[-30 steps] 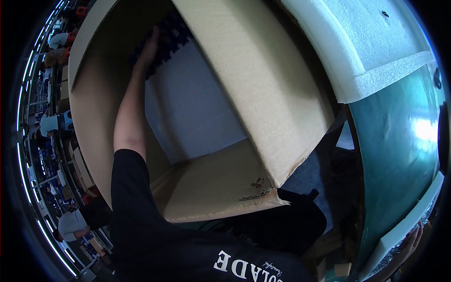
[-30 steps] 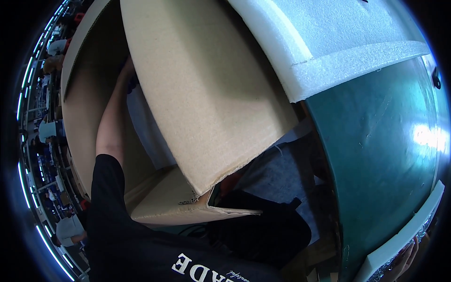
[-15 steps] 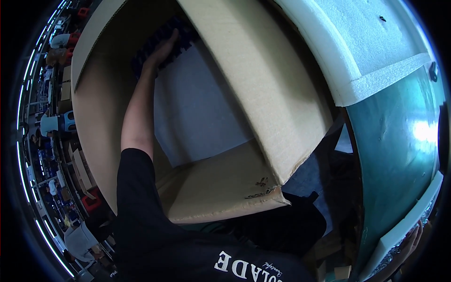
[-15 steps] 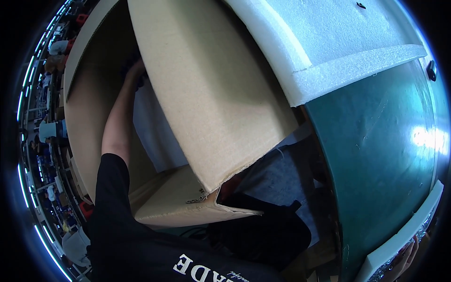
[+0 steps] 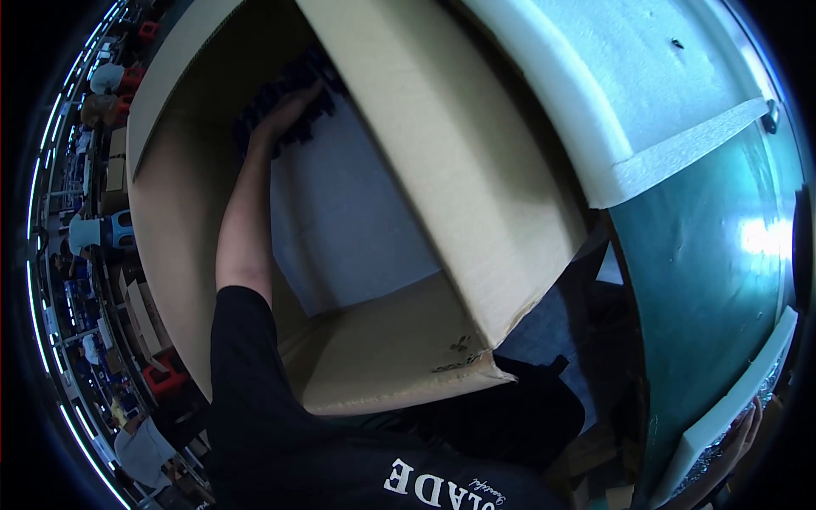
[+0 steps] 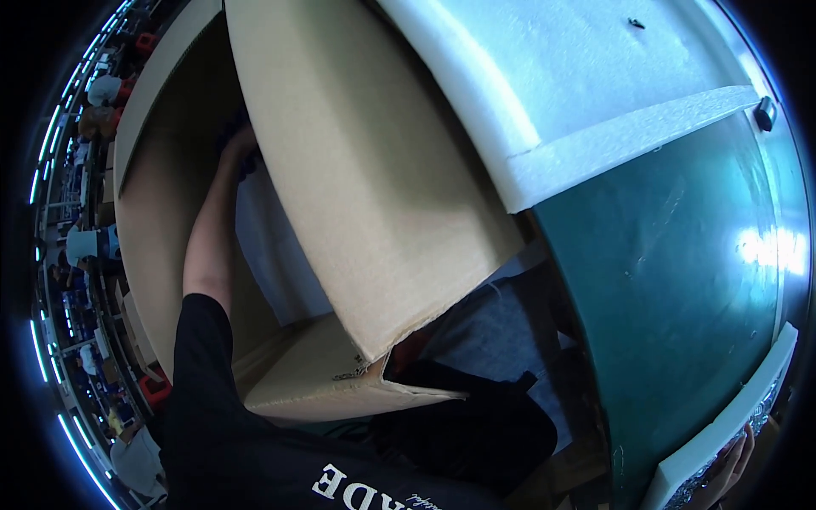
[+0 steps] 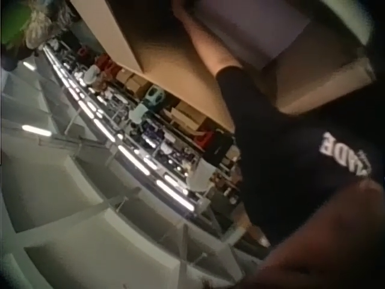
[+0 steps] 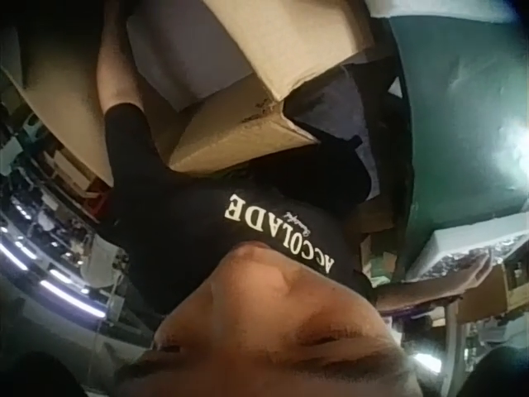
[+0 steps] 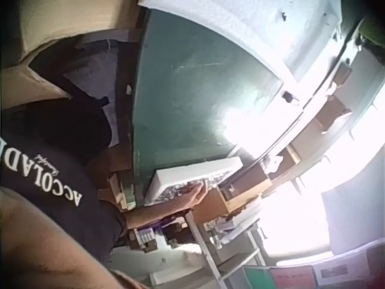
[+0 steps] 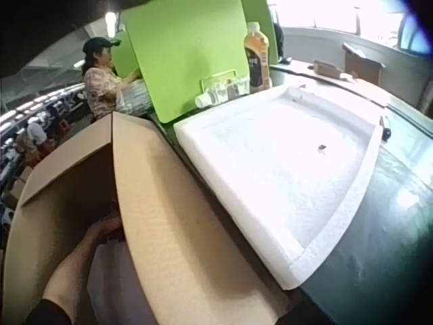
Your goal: The person inserts small metal clips into blue plastic housings by hand, taking the clips from a white foam tray and the housings from a cardboard box.
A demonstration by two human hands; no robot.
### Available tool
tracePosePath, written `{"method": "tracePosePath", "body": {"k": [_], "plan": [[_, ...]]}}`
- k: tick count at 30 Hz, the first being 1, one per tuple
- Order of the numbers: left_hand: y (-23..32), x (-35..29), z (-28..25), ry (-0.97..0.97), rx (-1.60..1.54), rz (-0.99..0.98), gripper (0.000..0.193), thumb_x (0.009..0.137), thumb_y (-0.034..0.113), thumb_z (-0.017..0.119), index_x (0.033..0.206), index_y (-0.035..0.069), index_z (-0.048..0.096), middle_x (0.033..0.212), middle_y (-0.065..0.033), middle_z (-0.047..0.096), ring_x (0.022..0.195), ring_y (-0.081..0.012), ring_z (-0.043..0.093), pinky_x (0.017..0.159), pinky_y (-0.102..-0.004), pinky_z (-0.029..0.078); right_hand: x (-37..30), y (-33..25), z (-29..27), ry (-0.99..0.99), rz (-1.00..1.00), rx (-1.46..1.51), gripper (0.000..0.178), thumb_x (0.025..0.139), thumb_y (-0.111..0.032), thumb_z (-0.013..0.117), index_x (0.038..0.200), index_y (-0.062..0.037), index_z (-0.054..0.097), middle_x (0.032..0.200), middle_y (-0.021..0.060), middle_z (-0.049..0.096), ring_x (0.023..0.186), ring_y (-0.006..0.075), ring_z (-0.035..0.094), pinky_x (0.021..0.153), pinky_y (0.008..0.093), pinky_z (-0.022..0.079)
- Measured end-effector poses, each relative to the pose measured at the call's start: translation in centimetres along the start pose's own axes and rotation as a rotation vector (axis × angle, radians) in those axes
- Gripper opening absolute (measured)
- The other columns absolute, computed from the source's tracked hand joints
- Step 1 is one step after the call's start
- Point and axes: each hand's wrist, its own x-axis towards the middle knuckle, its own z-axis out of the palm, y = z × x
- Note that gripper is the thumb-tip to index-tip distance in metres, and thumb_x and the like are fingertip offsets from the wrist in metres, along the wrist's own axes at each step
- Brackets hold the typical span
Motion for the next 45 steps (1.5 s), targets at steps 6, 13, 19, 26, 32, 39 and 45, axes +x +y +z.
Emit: {"method": "tracePosePath", "body": {"k": [6,13,19,26,32,39,45], "plan": [[1.0,-0.5,0.6,-0.047,0.000,-0.024,0.079,0.096,0.068,0.040,0.150,0.010,0.041,0.155,-0.0124,0.039,0.143,-0.0247,0.035,0.118,-0.0337,0.026,-1.4,0.4,-0.2,-0.009,-0.074,-0.030,0.038,0.102,-0.028,0.056,0.135,-0.0091,0.058,0.103,-0.0040,0.061,0.068,0.0012,0.039,0.060,0.0177,0.035],[0.9,-0.4,0.4,-0.094,-0.121,-0.073,0.082,0.096,0.068,0.040,0.150,0.007,0.039,0.155,-0.0149,0.039,0.142,-0.0242,0.036,0.118,-0.0326,0.026,-2.8,-2.5,0.5,-0.026,-0.019,-0.120,0.034,0.103,-0.027,0.056,0.132,-0.0106,0.060,0.100,-0.0068,0.062,0.067,-0.0012,0.041,0.058,0.0149,0.034],[1.6,-1.2,0.6,-0.183,-0.036,-0.194,0.090,0.090,0.077,0.040,0.151,0.011,0.039,0.155,-0.0158,0.039,0.143,-0.0256,0.035,0.117,-0.0351,0.028,-2.7,-1.7,0.9,-0.032,-0.041,-0.082,0.033,0.102,-0.026,0.056,0.132,-0.0109,0.061,0.100,-0.0073,0.062,0.067,-0.0015,0.041,0.058,0.0146,0.034],[2.3,-2.3,1.3,-0.226,0.015,-0.135,0.080,0.093,0.073,0.038,0.152,0.020,0.039,0.157,-0.0131,0.035,0.145,-0.0271,0.032,0.117,-0.0415,0.028,-2.6,-1.0,1.1,-0.010,-0.057,-0.045,0.033,0.102,-0.026,0.057,0.131,-0.0112,0.061,0.099,-0.0078,0.062,0.067,-0.0018,0.041,0.057,0.0143,0.034],[1.7,-3.4,2.3,0.002,-0.235,0.119,0.068,0.101,0.058,0.040,0.141,0.004,0.051,0.137,-0.0124,0.059,0.129,-0.0241,0.051,0.110,-0.0286,0.034,-2.1,0.1,0.7,0.071,-0.040,-0.060,0.032,0.102,-0.027,0.057,0.129,-0.0108,0.063,0.097,-0.0080,0.063,0.066,-0.0032,0.041,0.054,0.0137,0.032],[-0.3,-2.4,-2.9,0.018,-0.538,0.084,0.060,0.100,0.058,0.045,0.108,0.002,0.067,0.085,-0.0027,0.063,0.078,-0.0133,0.058,0.076,-0.0288,0.047,-2.2,0.8,0.8,0.024,-0.127,-0.113,0.030,0.102,-0.026,0.056,0.126,-0.0097,0.064,0.077,-0.0078,0.056,0.059,-0.0035,0.039,0.048,0.0131,0.027],[4.1,-9.6,-8.6,-0.121,-0.709,0.017,0.058,0.100,0.059,0.045,0.094,0.006,0.064,0.067,0.0003,0.053,0.059,-0.0112,0.052,0.057,-0.0266,0.042,-2.7,0.4,2.2,0.031,-0.282,-0.094,0.029,0.102,-0.028,0.055,0.122,-0.0094,0.064,0.062,-0.0062,0.048,0.047,-0.0013,0.032,0.043,0.0161,0.020]]}}
